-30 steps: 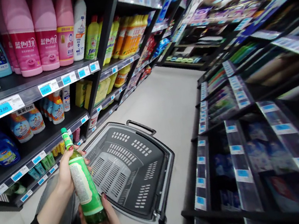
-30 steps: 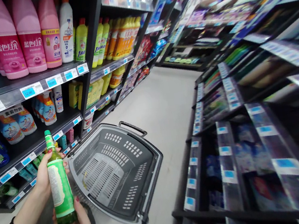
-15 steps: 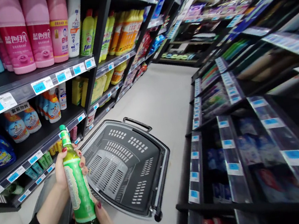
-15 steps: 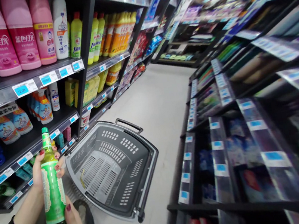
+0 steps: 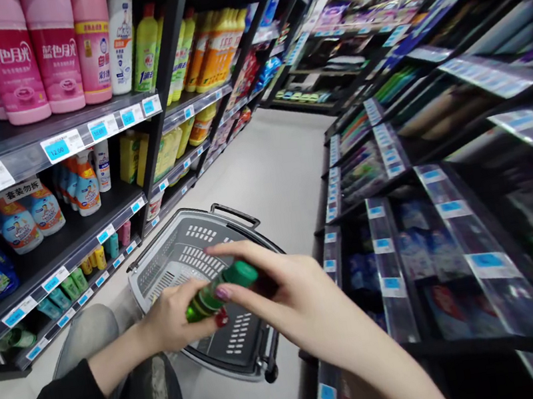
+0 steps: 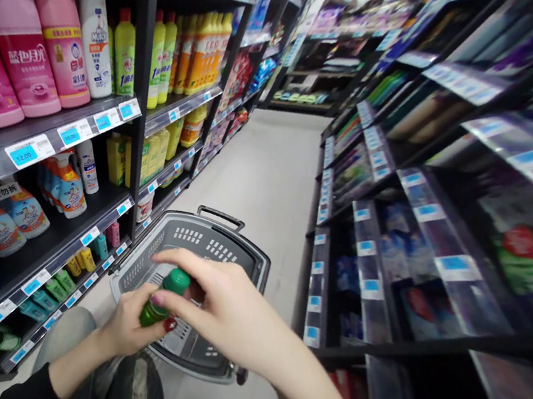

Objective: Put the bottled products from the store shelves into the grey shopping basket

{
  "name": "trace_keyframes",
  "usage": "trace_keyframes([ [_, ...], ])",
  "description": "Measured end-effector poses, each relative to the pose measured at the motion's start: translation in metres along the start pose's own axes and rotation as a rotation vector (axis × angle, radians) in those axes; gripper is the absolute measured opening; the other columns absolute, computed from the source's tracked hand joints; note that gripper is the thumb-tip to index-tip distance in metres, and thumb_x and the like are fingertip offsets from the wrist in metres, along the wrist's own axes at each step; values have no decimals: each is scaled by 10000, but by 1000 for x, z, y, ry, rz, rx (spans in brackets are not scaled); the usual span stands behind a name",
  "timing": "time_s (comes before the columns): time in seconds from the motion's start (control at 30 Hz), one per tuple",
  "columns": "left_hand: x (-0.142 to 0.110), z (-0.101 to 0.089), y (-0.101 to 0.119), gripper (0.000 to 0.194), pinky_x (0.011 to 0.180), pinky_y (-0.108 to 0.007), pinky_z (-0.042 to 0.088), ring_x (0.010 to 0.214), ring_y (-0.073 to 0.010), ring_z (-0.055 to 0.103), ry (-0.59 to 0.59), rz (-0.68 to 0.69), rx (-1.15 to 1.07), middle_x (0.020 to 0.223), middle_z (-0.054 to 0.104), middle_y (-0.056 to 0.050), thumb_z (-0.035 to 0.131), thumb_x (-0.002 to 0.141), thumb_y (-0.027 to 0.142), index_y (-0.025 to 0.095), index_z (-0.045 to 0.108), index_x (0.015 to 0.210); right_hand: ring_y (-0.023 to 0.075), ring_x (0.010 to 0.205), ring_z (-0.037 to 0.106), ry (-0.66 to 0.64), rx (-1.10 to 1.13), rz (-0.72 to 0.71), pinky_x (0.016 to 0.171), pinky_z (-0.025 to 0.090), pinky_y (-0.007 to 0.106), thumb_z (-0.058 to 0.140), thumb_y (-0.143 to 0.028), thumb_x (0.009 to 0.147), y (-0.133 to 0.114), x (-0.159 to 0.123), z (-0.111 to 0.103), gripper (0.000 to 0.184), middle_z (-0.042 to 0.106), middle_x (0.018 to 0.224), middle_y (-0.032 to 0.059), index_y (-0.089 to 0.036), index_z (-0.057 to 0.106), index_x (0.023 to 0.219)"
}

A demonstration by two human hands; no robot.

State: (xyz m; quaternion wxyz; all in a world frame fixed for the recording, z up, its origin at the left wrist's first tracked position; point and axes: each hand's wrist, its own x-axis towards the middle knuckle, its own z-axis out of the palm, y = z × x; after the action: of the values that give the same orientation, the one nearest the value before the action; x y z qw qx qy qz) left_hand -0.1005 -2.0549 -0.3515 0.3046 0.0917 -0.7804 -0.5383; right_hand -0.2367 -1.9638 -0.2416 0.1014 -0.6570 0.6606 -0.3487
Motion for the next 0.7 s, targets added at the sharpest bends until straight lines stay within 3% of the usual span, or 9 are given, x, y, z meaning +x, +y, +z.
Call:
trace_keyframes([
  [0.07,14,7,-7,271,680,-287,420,745,-208,576,-49,39,42,829,604,-56,583,802,317,182,578,1036,97,434,449,-41,-176,-104,448,316,206,500,-395,884,0,8,-8,218,503,526,-44,-211,552,780],
  [0.17,31,4,-15,286,791,-330,421,881,-261,576,-67,30,84,912,634,-98,598,791,311,180,621,1044,131,496,519,-145,-410,-67,491,329,222,539,-358,874,19,11,1,215,529,555,-23,-191,506,743],
  [0.23,31,-12,-18,284,905,-367,378,1026,-286,533,-41,4,127,1019,636,-125,596,796,288,181,631,1056,168,620,583,-290,-530,64,568,379,247,549,-302,881,44,13,22,143,595,672,21,-171,526,827],
  [0.3,14,-39,-23,294,968,-385,338,1112,-280,496,40,-72,178,1129,613,-132,570,820,288,182,611,1091,186,741,610,-435,-571,176,655,418,266,526,-251,903,78,14,55,114,629,799,69,-138,544,911],
  [0.4,-52,-87,-46,196,881,-353,415,978,-240,579,301,-356,293,1022,649,-83,522,837,349,204,619,927,173,783,613,-561,-554,227,712,464,285,546,-230,896,137,17,116,144,634,852,76,-105,573,963],
  [0.5,-153,-130,-92,312,823,-354,464,856,-230,617,623,-669,373,962,650,-71,526,792,472,198,562,937,161,848,608,-666,-527,258,786,502,346,551,-283,906,191,19,173,194,625,922,45,-114,586,997],
  [0.53,-189,-143,-110,374,837,-366,472,878,-238,622,663,-750,393,1019,637,-81,512,778,503,199,540,995,163,863,608,-687,-521,269,798,507,358,547,-294,911,205,19,188,208,622,941,45,-116,587,1010],
  [0.6,-257,-167,-143,560,816,-410,494,935,-296,619,609,-932,536,1162,578,-135,551,690,554,184,490,1106,168,879,608,-715,-510,284,804,513,368,539,-307,917,225,21,214,228,618,971,53,-118,584,1036],
  [0.7,-327,-195,-173,559,844,-511,461,973,-406,580,543,-1002,1037,1026,593,-216,453,690,535,114,508,1053,170,886,609,-741,-491,275,807,516,370,532,-311,922,240,24,238,243,615,993,59,-121,575,1067],
])
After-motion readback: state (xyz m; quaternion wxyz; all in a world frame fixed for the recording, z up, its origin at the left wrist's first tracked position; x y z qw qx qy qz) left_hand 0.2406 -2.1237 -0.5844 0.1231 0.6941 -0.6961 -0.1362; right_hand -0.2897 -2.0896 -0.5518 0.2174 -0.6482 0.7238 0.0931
